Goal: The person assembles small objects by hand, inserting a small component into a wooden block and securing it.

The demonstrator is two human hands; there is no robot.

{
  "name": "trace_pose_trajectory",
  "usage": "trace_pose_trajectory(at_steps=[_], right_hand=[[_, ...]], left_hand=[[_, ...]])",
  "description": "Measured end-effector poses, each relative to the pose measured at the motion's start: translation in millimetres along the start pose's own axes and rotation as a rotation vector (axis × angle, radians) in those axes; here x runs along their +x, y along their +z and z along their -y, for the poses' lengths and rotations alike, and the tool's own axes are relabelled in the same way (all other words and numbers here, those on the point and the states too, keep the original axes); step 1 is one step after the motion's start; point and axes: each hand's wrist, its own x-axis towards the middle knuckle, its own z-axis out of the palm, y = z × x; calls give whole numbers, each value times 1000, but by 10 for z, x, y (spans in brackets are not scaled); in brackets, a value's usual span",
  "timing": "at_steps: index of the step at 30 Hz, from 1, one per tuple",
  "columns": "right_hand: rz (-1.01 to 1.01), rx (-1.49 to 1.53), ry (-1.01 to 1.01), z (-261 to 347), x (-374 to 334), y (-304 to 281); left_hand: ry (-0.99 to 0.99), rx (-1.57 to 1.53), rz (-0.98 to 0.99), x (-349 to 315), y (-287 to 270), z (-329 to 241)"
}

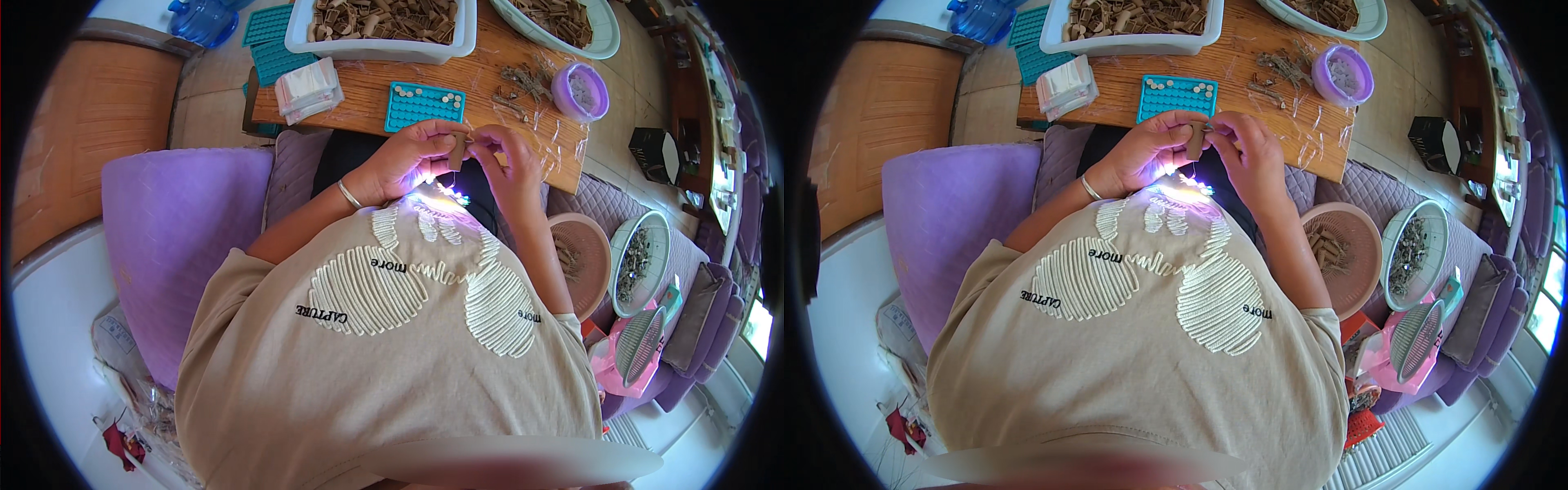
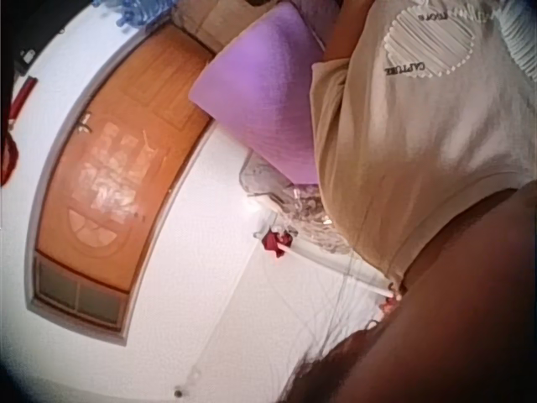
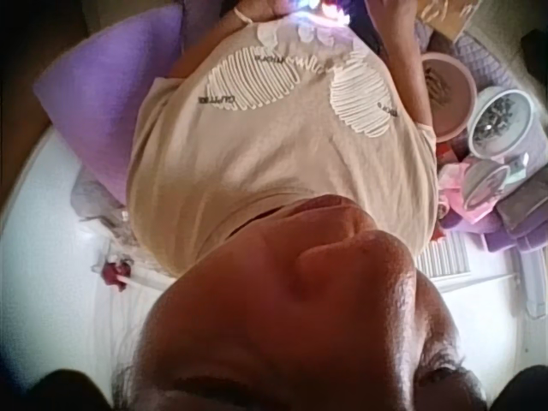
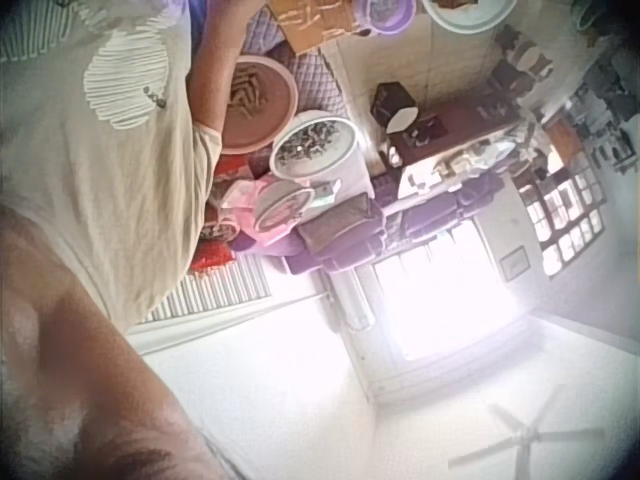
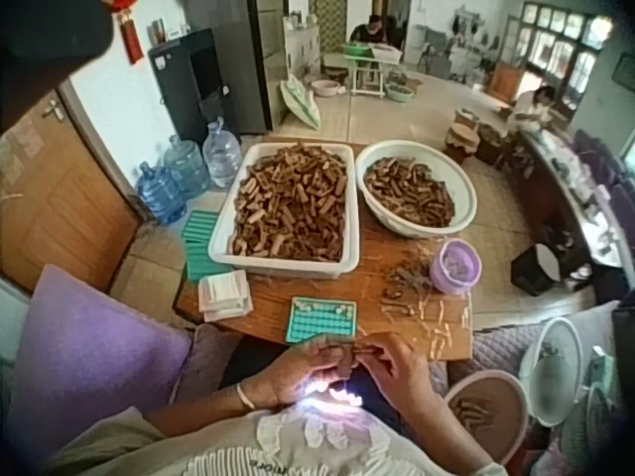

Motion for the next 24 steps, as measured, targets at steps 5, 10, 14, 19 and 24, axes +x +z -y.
trace_pose_trajectory(at_steps=[5, 10, 14, 19, 24], right_hand=[[-22, 67, -61, -30, 16, 6], [-42, 94, -83, -36, -5, 43], [-14, 106, -78, -63, 15, 45], [40, 304, 89, -145, 23, 52], [14, 735, 417, -75, -77, 105]], left_hand=[[-5, 22, -26, -13, 73, -38], [-21, 47, -7, -15, 16, -28], [-35, 76, -64, 9, 34, -16], [-4, 70, -102, 19, 59, -53], [191, 376, -132, 118, 236, -91]])
